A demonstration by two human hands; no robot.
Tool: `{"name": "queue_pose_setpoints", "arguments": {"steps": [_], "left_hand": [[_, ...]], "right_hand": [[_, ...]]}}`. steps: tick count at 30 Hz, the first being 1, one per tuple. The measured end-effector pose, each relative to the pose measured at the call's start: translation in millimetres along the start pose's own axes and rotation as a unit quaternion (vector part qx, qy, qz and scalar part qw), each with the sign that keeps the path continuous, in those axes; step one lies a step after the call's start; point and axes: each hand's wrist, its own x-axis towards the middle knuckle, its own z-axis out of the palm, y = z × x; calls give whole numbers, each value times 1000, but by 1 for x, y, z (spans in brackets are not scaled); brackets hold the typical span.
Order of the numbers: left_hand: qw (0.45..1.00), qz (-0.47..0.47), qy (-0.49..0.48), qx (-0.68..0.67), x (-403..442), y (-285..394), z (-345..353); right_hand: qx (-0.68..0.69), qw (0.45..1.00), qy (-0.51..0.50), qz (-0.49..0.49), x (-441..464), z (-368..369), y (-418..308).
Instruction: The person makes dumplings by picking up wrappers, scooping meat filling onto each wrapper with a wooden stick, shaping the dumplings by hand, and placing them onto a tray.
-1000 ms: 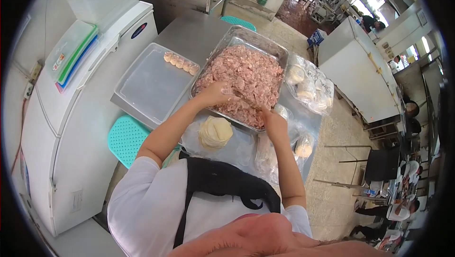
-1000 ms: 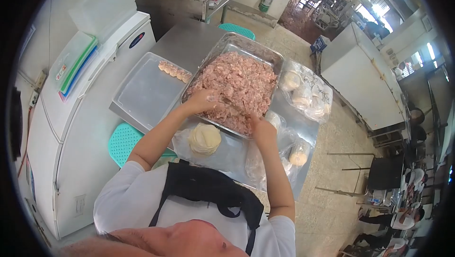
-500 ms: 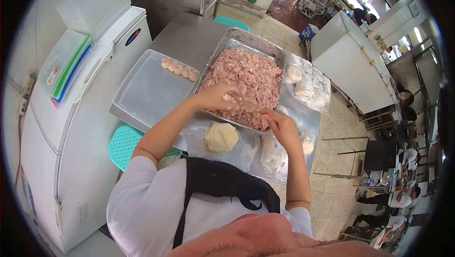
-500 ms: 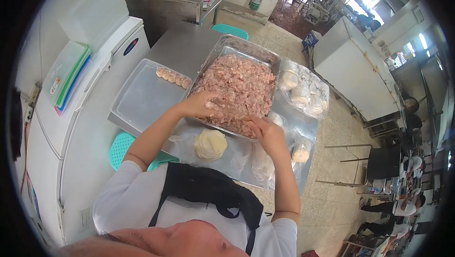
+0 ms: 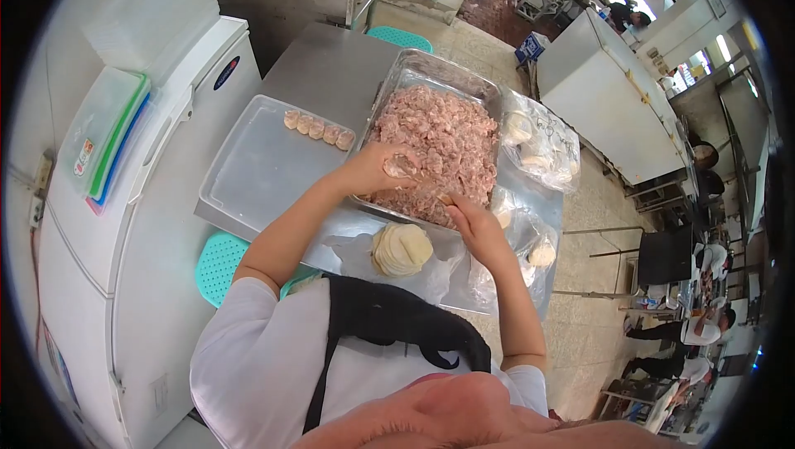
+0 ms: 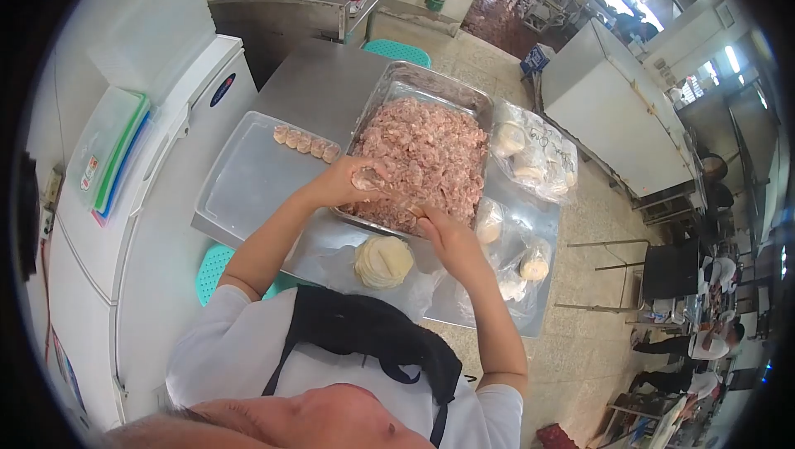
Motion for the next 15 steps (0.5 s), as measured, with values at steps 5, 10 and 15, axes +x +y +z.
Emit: {"name": "queue_pose_setpoints", "arguments": {"steps": [5, 10, 15], "left_hand": [[996, -77, 42, 18, -29, -64, -50], [944, -179, 216, 172, -91, -161, -127], [855, -281, 305, 311, -100, -200, -160]], "right_hand": [[4, 999, -7, 44, -4, 14, 14], [112, 975, 35, 187, -34, 25, 52], [223, 938, 62, 257, -49, 29, 60]]}}
